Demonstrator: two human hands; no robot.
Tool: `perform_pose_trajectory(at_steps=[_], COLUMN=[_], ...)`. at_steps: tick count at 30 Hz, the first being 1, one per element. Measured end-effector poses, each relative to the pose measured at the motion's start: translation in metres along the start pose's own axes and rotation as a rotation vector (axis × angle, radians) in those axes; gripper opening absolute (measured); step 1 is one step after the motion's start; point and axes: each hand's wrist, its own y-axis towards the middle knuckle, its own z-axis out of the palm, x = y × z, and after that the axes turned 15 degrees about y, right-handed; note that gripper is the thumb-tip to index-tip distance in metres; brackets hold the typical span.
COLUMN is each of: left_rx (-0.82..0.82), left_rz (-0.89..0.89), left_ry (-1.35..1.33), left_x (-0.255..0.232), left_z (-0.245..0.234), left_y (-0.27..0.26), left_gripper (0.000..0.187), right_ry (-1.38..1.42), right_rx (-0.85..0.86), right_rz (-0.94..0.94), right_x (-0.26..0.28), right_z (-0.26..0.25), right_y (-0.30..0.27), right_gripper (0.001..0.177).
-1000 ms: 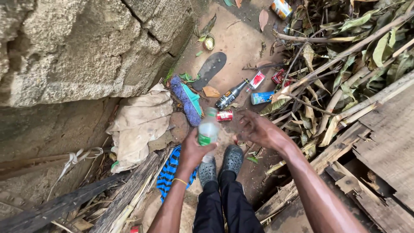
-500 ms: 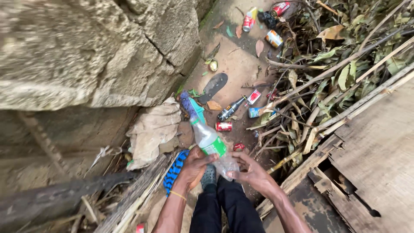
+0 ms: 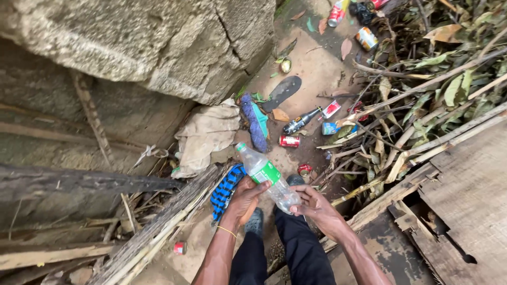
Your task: Picking up empty bottles and trash from the ground and placing them into a bag.
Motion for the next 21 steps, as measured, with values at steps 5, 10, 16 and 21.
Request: perform_pose_trajectory(at_steps=[5, 10, 16, 21], left_rx=[-0.065, -0.134, -0.307, -0.496], left_rz=[-0.060, -0.175, -0.291, -0.338], left_ry=[0.038, 0.131, 0.386, 0.626], left_x=[0.020, 0.060, 0.194, 0.260], left_z=[-0.021, -0.066, -0.176, -0.242], left_y=[-0.032, -0.064, -0.095, -0.097], left_gripper=[0.070, 0.072, 0.060, 0.053], right_ry=[0.006, -0.138, -0.305, -0.330], right_rx=[0.004, -0.030, -0.183, -0.391], right_rz=[0.014, 0.015, -0.024, 0.010], right_x=[-0.033, -0.083, -0.150, -0.208], right_z=[0.002, -0.007, -0.009, 0.004], right_y=[0.004, 0.019, 0.030, 0.049], right_gripper=[0.062, 0.059, 0.058, 0.058])
